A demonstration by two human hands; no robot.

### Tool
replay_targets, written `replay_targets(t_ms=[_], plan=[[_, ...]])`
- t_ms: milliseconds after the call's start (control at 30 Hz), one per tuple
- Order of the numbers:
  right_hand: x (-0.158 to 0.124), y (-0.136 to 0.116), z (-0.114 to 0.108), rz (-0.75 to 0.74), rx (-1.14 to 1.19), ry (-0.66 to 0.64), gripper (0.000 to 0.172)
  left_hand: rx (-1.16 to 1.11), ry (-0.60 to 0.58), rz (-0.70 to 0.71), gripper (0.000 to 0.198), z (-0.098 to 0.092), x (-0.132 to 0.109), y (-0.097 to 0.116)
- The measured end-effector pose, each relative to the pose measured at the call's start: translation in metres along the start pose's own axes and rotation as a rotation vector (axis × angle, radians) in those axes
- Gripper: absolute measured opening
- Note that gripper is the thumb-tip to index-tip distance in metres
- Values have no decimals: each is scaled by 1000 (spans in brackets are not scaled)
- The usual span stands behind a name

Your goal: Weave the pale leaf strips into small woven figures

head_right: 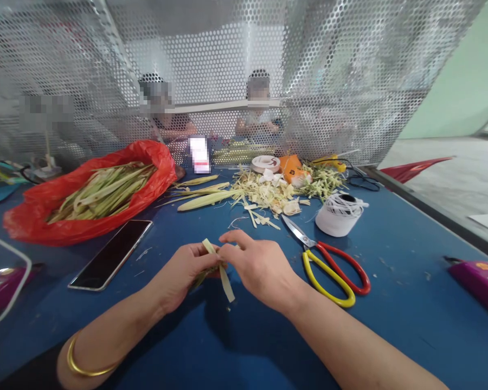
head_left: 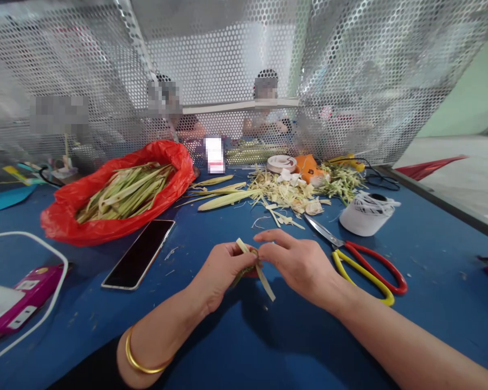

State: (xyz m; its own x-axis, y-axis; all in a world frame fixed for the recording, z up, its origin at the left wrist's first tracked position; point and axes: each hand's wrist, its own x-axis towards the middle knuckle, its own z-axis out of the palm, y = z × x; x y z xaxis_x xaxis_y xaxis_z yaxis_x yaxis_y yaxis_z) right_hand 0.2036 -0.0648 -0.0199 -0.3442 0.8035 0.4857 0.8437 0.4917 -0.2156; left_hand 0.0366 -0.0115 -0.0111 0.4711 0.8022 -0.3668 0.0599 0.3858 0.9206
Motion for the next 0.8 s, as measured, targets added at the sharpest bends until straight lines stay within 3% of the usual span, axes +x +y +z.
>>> replay_targets(t_ms=[100, 367, 600, 800], plan=[[-1, 2, 4, -21, -88, -62, 24, 5, -58, -23, 27, 2, -2, -1], [0, -3, 7, 77, -128, -33, 22, 80, -83, 9, 21, 6, -9, 3], [2, -6, 4, 384, 156, -83, 18, 252, -71, 190, 12, 5, -8, -1], [8, -4, 7, 691, 659, -128, 19, 547, -36, 465, 8, 4, -13, 3]])
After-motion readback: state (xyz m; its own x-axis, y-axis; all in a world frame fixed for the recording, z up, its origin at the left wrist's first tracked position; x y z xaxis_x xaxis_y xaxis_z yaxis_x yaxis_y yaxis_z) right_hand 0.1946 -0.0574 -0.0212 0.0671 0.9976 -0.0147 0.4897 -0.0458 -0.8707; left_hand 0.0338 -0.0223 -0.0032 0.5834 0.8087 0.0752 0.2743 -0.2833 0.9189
